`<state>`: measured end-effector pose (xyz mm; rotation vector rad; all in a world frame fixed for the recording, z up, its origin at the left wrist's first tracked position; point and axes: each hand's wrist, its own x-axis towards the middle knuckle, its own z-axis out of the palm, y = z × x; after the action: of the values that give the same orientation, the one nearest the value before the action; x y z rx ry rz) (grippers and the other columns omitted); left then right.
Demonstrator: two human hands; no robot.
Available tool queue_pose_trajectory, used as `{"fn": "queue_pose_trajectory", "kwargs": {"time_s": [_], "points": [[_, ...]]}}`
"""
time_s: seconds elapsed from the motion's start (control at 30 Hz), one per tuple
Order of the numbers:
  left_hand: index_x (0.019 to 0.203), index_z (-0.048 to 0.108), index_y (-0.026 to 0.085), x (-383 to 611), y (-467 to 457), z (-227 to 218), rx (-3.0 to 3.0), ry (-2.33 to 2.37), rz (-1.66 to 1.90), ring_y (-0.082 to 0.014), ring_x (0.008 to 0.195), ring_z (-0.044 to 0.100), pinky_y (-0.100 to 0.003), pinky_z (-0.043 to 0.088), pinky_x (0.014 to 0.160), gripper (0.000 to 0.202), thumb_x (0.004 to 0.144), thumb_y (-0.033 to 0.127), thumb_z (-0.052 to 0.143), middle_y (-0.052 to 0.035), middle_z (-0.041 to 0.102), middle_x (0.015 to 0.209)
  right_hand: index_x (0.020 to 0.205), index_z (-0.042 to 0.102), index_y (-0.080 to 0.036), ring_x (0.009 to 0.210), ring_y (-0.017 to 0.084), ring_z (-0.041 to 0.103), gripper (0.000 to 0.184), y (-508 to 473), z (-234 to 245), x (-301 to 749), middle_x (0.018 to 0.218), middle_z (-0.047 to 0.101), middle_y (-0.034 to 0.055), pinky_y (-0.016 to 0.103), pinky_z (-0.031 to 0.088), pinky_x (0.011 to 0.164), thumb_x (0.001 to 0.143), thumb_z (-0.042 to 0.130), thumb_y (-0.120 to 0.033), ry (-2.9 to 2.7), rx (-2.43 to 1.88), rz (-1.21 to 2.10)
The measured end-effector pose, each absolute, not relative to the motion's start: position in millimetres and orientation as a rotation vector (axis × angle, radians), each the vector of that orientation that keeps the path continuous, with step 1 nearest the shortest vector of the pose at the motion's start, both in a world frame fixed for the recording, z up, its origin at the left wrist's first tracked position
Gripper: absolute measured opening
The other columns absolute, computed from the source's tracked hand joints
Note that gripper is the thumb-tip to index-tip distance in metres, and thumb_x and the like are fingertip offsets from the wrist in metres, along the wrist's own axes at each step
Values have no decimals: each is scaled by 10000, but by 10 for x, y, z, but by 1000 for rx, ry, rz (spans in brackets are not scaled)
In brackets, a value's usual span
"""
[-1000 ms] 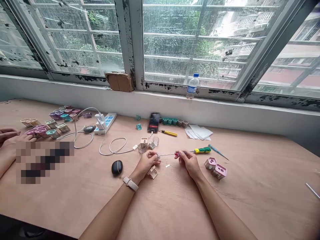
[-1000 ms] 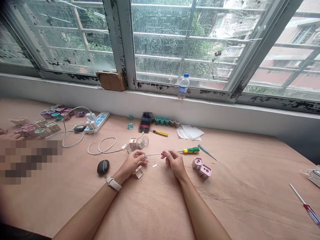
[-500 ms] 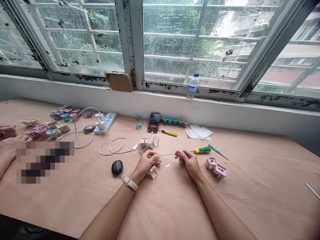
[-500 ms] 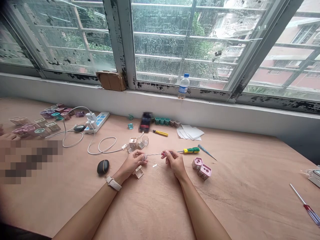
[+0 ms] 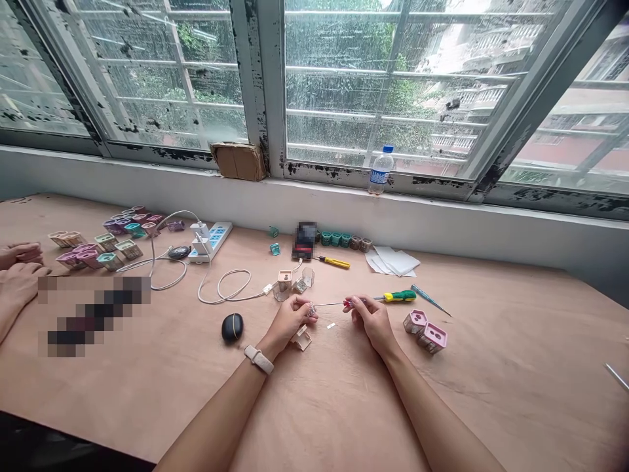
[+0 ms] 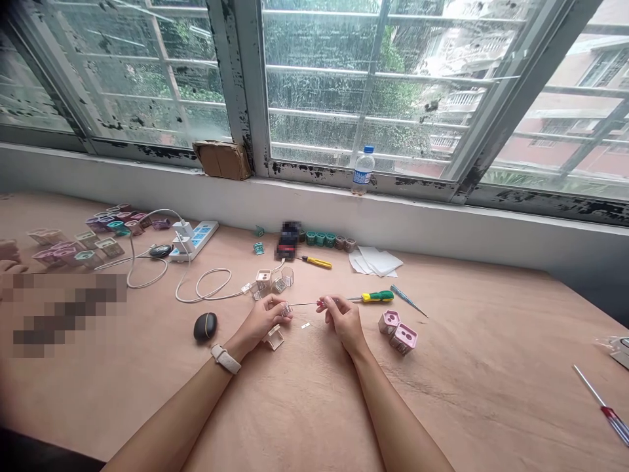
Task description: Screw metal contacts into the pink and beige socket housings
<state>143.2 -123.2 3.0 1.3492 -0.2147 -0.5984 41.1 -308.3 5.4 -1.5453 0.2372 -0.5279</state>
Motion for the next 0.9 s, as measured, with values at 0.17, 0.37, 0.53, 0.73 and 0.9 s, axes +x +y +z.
{"fn": "queue_pose_trajectory", "kwargs": {"time_s": [0.17, 0.37, 0.53, 0.73, 0.9], "points": [[845, 567, 119, 1432, -1236, 57, 1352, -206, -604, -144, 672, 702, -222, 569, 606, 147, 850, 197, 692, -55, 684, 739, 885, 725, -156, 507, 93, 496, 357, -3054, 47, 415, 760, 715, 60, 236, 396, 490, 850, 668, -507, 220, -1561, -522], [858, 547, 126, 1424, -1241, 68, 1351, -172, -617, -142, 660, 708, -200, 556, 577, 63, 893, 126, 599, -46, 676, 712, 901, 722, -155, 511, 96, 497, 367, -3058, 31, 422, 781, 718, 67, 236, 405, 481, 847, 666, -514, 214, -1569, -515], [855, 549, 128, 1412, -1243, 99, 1345, -148, -625, -148, 665, 714, -207, 560, 583, 61, 914, 130, 564, -47, 672, 709, 906, 720, -158, 512, 93, 491, 368, -3052, 28, 420, 790, 717, 67, 236, 417, 487, 847, 664, -517, 215, -1576, -512], [847, 554, 123, 1407, -1243, 118, 1335, -134, -631, -153, 653, 711, -212, 559, 581, 70, 894, 136, 604, -55, 672, 706, 900, 715, -156, 510, 96, 483, 358, -3043, 43, 409, 792, 715, 72, 228, 395, 457, 854, 662, -508, 212, -1590, -508], [866, 561, 121, 1421, -1243, 109, 1323, -138, -632, -152, 656, 711, -208, 557, 575, 71, 884, 149, 624, -53, 670, 705, 906, 717, -154, 512, 97, 485, 359, -3033, 43, 404, 791, 715, 72, 234, 413, 473, 850, 667, -505, 203, -1601, -511]]}}
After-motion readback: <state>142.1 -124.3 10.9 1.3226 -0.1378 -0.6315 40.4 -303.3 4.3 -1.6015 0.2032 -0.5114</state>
